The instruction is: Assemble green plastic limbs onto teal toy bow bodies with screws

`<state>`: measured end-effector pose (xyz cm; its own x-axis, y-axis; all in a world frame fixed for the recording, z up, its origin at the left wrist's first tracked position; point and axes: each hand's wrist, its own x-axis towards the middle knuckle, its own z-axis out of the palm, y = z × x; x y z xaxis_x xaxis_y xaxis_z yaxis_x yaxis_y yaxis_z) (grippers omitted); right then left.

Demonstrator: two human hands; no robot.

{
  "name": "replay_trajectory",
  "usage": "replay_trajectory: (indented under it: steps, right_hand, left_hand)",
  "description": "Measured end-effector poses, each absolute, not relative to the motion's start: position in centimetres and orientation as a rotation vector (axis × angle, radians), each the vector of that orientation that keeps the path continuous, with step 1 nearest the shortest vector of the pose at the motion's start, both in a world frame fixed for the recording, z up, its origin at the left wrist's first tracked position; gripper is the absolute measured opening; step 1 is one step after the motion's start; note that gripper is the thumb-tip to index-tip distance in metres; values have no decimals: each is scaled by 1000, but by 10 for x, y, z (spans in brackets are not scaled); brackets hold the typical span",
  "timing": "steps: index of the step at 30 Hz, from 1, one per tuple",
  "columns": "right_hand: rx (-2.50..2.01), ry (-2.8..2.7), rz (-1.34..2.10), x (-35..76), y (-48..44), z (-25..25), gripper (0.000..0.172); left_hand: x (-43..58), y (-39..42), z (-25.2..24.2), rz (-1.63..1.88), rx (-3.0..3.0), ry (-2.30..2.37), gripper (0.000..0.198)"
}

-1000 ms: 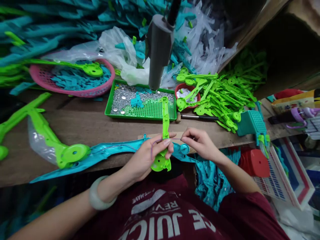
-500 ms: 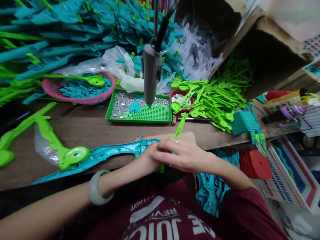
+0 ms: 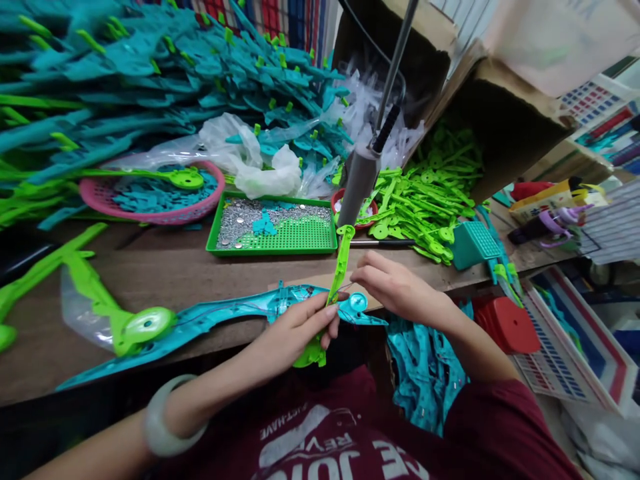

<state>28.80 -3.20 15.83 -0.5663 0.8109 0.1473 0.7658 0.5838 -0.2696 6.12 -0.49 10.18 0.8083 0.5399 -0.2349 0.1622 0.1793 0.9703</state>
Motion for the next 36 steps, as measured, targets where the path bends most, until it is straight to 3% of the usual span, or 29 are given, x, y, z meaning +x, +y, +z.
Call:
replay_trajectory:
  steps: [11, 19, 36]
  right_hand:
    - [-1619, -2648, -27, 263, -43, 155, 26]
    - [-1392, -2133, 438, 273, -43, 143, 12]
    - [-1334, -2178, -42, 273, -34, 113, 14]
  left_hand:
    - [66, -13, 102, 249, 1419, 729, 43]
    - [69, -13, 87, 266, 1437, 786, 41]
    - [69, -16, 90, 283, 1509, 739, 41]
